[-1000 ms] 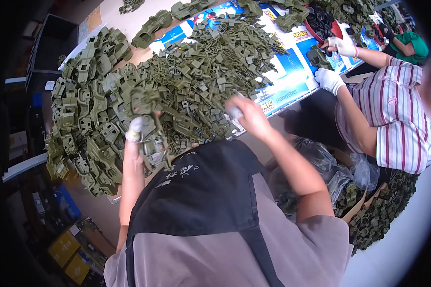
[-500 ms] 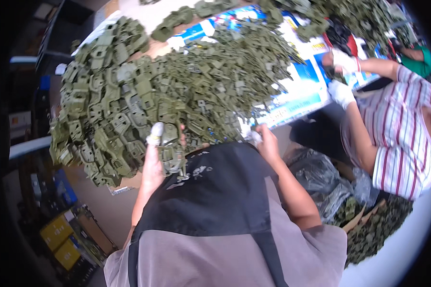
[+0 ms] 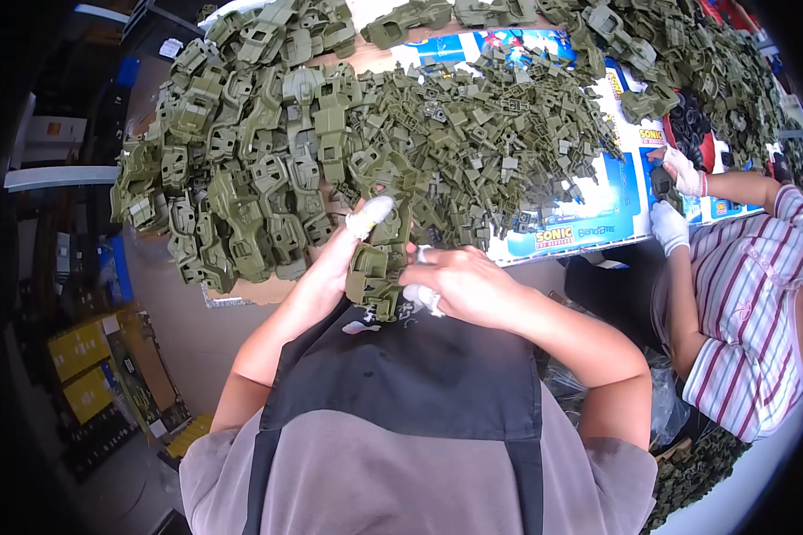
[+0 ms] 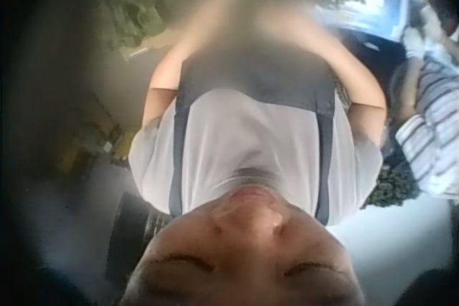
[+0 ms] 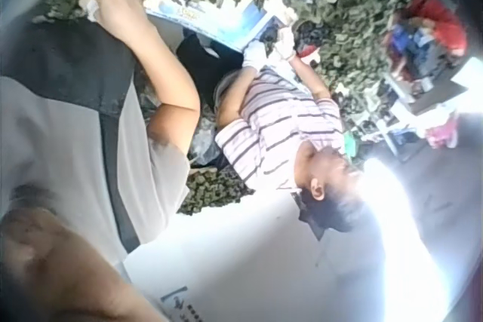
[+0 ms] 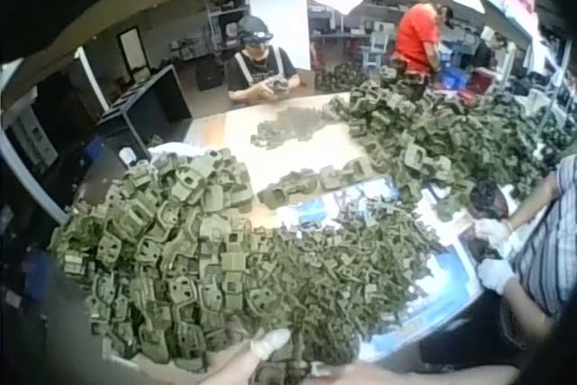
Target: The person repeatedly picks up green plastic components from a large pile on a table, aligns them by hand, and snaps them together. The assembled units are placed back onto the table. A coworker performs similar actions nearby.
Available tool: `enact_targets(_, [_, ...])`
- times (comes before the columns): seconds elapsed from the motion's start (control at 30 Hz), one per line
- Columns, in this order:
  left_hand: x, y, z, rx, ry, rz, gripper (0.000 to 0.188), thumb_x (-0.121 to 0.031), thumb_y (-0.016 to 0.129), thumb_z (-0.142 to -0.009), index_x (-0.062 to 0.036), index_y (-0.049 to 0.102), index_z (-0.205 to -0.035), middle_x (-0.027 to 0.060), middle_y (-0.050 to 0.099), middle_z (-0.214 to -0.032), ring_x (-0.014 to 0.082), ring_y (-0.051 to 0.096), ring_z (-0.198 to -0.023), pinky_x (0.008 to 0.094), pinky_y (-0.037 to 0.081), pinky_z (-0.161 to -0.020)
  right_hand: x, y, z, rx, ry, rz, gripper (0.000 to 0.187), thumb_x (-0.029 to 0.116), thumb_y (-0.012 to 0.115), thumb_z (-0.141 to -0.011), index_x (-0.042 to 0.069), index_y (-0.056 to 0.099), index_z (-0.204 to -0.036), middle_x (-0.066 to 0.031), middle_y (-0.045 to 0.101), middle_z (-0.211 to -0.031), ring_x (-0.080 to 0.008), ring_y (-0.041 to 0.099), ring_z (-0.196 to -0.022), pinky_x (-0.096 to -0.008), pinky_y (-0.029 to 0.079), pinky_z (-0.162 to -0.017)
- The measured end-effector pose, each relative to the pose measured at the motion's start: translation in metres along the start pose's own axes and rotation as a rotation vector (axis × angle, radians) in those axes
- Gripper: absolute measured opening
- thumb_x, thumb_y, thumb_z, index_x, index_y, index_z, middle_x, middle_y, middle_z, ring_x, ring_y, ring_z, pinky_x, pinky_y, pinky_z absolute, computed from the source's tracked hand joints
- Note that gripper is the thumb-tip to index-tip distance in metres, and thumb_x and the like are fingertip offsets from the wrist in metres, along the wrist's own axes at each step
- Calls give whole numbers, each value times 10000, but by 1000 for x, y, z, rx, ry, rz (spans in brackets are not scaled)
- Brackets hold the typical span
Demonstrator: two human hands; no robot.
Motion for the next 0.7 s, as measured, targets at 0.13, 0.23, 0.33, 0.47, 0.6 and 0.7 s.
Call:
enact_targets(0.13, [10, -1, 5, -2, -53, 49, 517, -340, 676, -800, -146, 391, -1185, 70, 559, -925, 206, 623, -688, 332, 546, -553, 1, 16, -5, 90, -8, 79, 292, -35, 572, -630, 31, 594, -914, -171, 583, -804, -361, 622, -696, -426, 525, -630])
enact_targets(0.23, [8, -5, 11, -79, -16, 42, 522, -339, 676, -803, -153, 385, -1194, 70, 564, -920, 208, 624, -693, 338, 545, -553, -3, 21, -9, 116, -14, 47, 316, -51, 560, -620, 35, 596, -922, -168, 585, -818, -356, 622, -710, -427, 525, -644])
enact_targets(0.33, [13, -15, 8, -112, 6, 65, 525, -330, 670, -811, -150, 375, -1207, 69, 568, -925, 210, 626, -703, 344, 544, -556, -8, 21, -10, 20, -140, -27, 332, -58, 554, -610, 37, 596, -926, -162, 583, -819, -345, 622, -741, -433, 520, -661])
enact_targets(0.47, [20, -19, 14, -147, 20, 77, 531, -318, 652, -829, -129, 361, -1232, 75, 569, -951, 215, 626, -726, 347, 545, -573, -11, 41, -9, 155, -120, 15, 380, -60, 549, -600, 55, 598, -959, -164, 602, -884, -336, 621, -814, -430, 523, -700])
enact_targets(0.6, [18, -33, 14, -128, 87, 105, 536, -358, 627, -837, -83, 384, -1227, 98, 578, -990, 219, 628, -787, 350, 553, -637, -16, 37, -18, 193, -108, -45, 444, -30, 561, -637, 94, 587, -1063, -172, 621, -1004, -313, 618, -907, -386, 521, -749])
enact_targets(0.7, [-18, -57, 17, 53, 366, 242, 481, -446, 539, -872, -47, 501, -1137, 124, 592, -949, 254, 623, -820, 402, 539, -734, -43, -3, -36, 79, -11, -413, 418, 82, 622, -759, 140, 565, -1168, -135, 625, -1040, -293, 622, -914, -382, 503, -801])
Point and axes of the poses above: each hand's wrist, its own z-axis away from the middle knuckle, its own y-axis out of the palm, x = y × z, the point moved 9 cm from there along -z, towards the middle knuckle
